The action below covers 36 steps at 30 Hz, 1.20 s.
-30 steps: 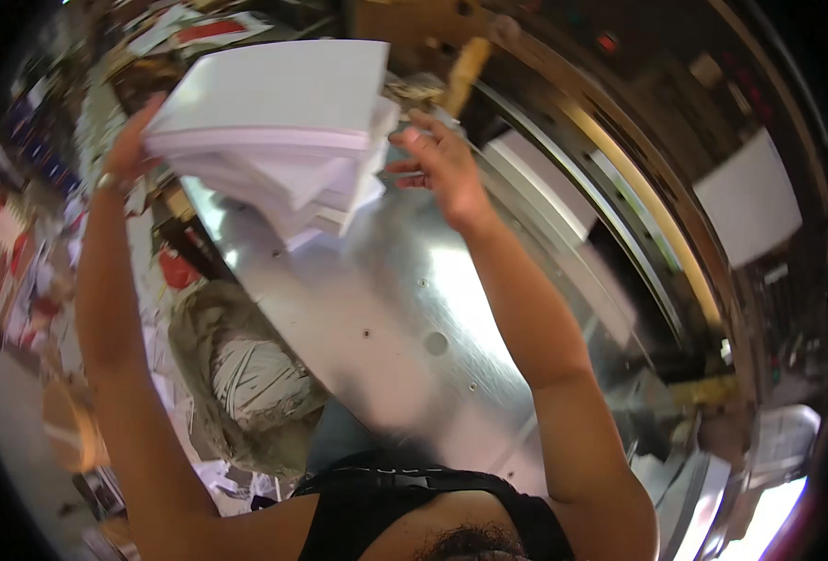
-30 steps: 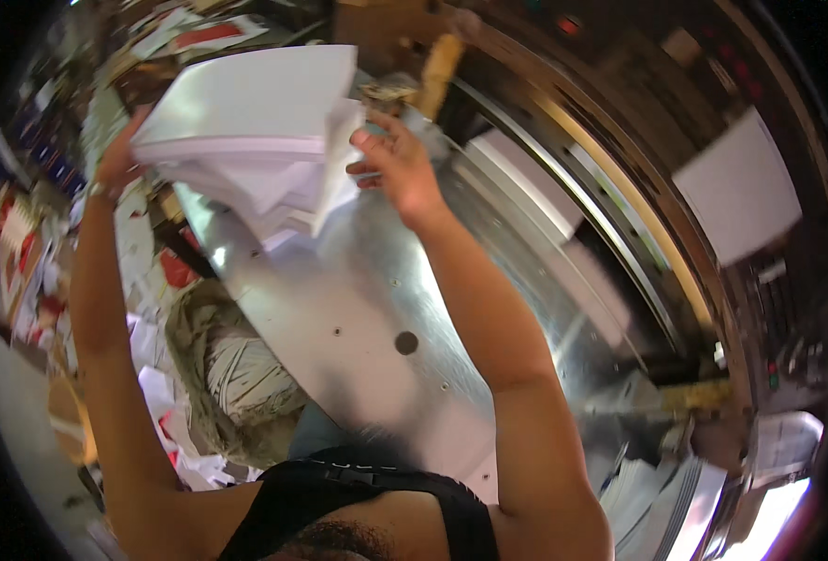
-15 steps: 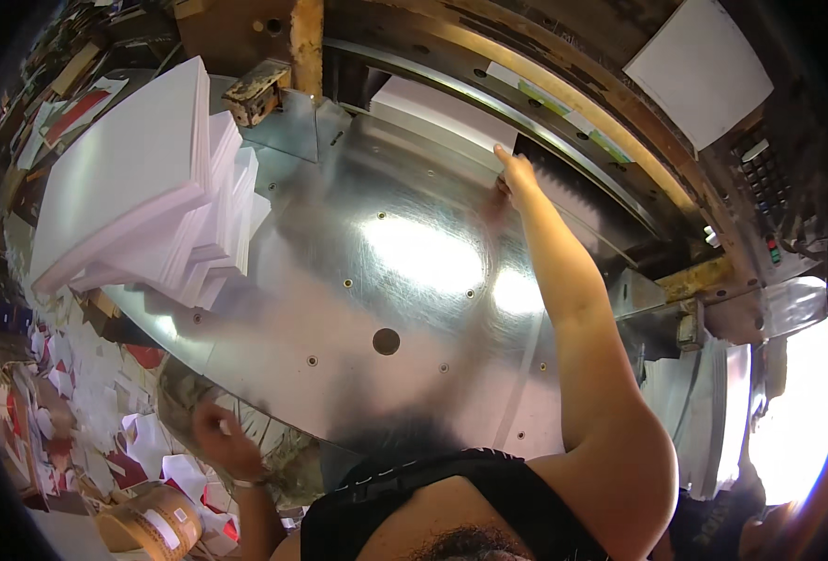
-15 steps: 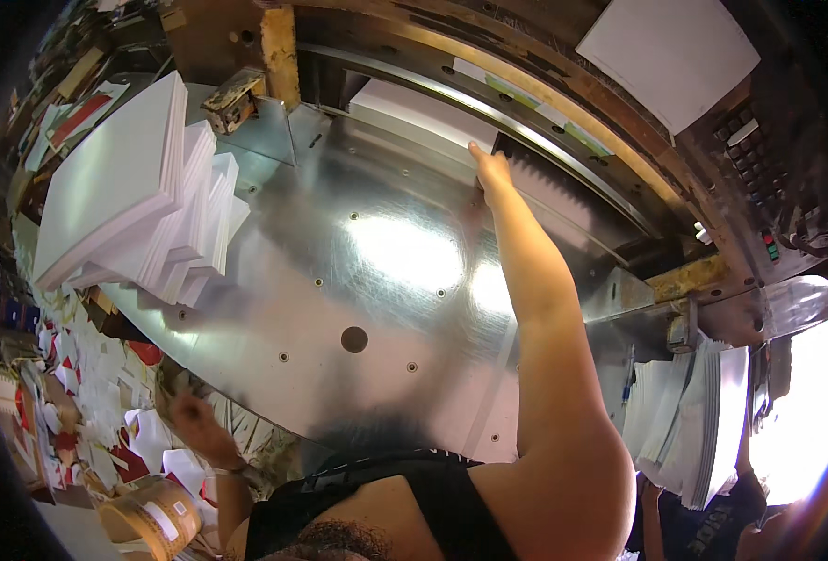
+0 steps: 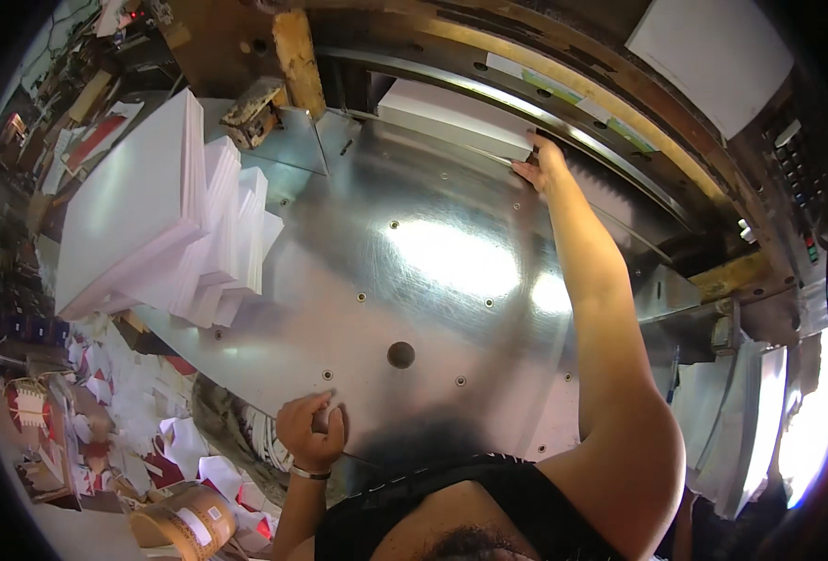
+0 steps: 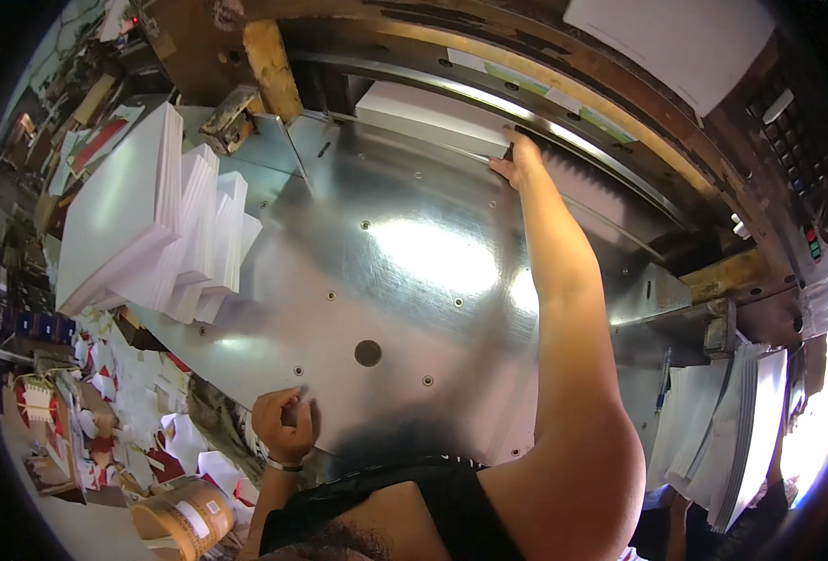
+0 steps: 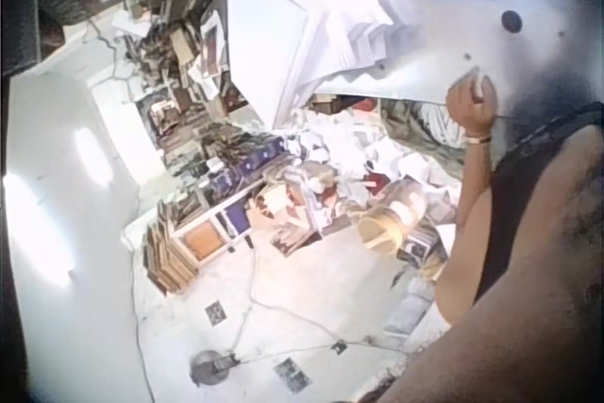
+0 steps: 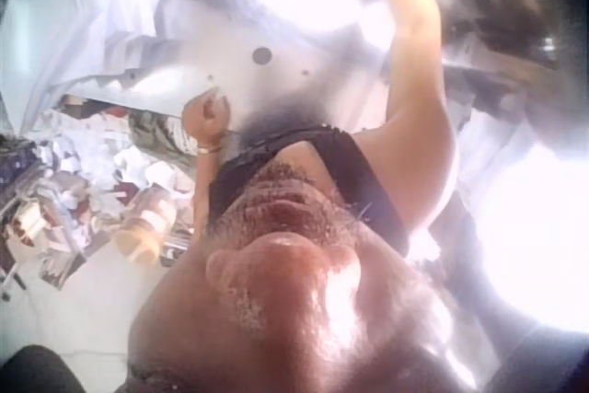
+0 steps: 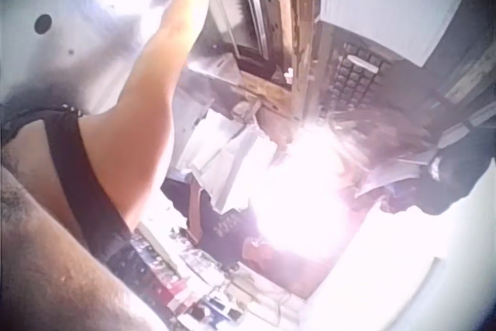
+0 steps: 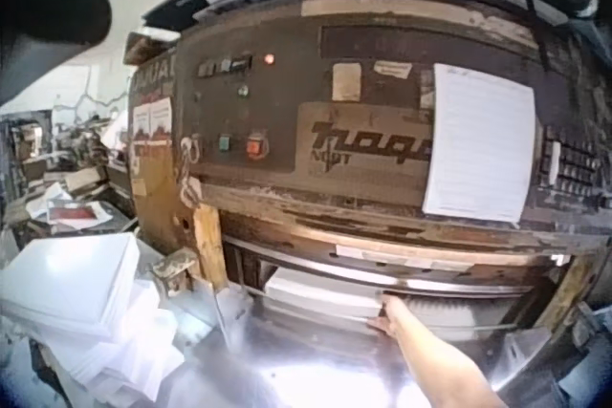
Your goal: The person aligns and organizes stacks of white paper on a metal table, repeatedly flipping and tapping them against the machine's guide to ensure they are flush before sliding them under the cutting blade.
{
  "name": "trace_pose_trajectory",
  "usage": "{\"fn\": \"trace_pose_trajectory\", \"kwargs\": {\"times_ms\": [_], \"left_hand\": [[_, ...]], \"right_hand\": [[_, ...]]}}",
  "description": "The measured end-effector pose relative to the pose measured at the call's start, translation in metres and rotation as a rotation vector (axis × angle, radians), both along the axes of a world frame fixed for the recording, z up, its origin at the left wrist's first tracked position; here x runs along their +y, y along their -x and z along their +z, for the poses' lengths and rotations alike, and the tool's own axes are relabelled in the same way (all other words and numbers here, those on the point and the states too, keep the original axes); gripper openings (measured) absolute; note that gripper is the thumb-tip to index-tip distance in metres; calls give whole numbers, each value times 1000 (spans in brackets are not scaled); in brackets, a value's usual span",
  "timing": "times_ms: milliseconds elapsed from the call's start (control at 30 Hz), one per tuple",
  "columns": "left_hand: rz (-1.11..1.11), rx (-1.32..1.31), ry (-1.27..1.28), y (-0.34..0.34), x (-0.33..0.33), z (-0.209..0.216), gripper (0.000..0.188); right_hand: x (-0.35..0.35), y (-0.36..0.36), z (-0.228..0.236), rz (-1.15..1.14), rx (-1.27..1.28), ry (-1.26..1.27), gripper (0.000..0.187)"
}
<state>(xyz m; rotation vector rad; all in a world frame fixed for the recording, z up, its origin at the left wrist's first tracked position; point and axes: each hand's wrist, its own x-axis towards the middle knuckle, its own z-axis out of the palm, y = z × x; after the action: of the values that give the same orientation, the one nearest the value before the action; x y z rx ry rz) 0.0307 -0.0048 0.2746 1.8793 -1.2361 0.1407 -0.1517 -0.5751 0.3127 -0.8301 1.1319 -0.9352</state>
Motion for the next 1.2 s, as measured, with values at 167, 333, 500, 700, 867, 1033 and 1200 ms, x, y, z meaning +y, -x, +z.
{"fn": "trace_pose_trajectory", "kwargs": {"times_ms": [167, 333, 500, 700, 867, 1033, 1200], "left_hand": [[11, -23, 38, 3, -1, -3, 17], [20, -24, 67, 3, 4, -5, 17], [-9, -36, 123, 2, 6, -2, 18], [-47, 17, 119, 0, 1, -8, 24], [-212, 254, 110, -1, -14, 25, 36], [-608, 157, -1, 34, -75, 90, 41], [-944, -102, -98, 100, -153, 120, 48]], "right_hand": [[-15, -7, -4, 11, 181, 61, 39], [51, -16, 9, 125, 170, 123, 48], [112, 7, 5, 84, 145, 71, 76], [226, 104, 21, 132, 117, 35, 83], [345, 171, 25, 146, 215, -25, 81], [461, 220, 32, 118, 319, 39, 91], [524, 254, 32, 95, 359, 133, 93]]}}
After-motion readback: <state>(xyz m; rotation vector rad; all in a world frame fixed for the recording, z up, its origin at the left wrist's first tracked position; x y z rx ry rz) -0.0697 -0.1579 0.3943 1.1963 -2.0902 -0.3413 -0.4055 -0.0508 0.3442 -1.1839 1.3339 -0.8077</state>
